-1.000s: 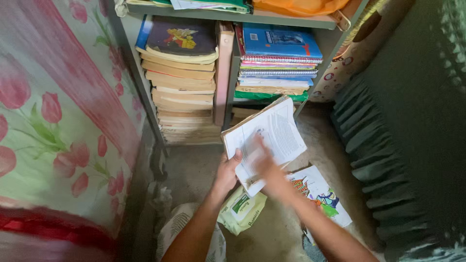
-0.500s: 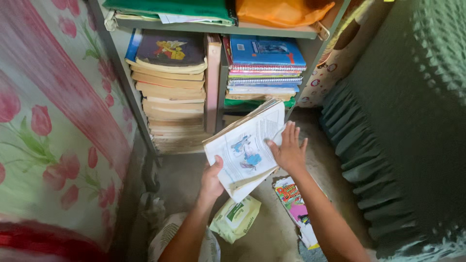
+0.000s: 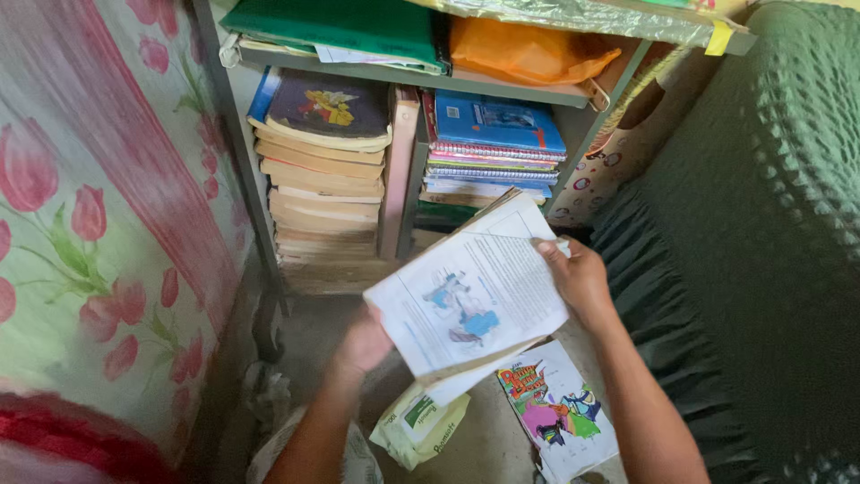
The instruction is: The person sits on the floor and wipes several books and a blue bag with a white wipe. They open and close the books, wipe the covers and pages, then wipe the bag and place it on a shelf.
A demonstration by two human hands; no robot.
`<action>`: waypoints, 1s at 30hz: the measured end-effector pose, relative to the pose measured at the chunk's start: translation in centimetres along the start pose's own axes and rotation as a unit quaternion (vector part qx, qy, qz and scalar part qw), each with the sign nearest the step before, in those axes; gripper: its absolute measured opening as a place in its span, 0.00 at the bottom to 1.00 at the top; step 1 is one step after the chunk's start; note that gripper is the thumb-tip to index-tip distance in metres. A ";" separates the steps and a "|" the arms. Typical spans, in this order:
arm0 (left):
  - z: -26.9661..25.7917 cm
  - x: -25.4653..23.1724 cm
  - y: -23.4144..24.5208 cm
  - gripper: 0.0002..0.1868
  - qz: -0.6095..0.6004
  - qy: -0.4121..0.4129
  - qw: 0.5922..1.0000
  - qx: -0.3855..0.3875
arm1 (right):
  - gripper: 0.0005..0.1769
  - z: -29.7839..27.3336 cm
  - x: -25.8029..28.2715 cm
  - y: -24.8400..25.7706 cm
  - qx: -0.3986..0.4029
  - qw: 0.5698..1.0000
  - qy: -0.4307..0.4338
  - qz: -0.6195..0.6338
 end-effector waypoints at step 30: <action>2.3 5.5 -1.0 0.42 0.276 0.013 0.945 -0.177 | 0.66 -13.4 7.1 -16.2 0.196 0.901 0.370 -0.114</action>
Point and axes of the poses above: each hand's wrist, its own z-axis towards the middle knuckle, its own y-axis out of the back of the hand, x = y × z, the point moved 7 cm from there along z, towards the middle knuckle, and after that the axes turned 1 degree about y, right-handed, at the moved point
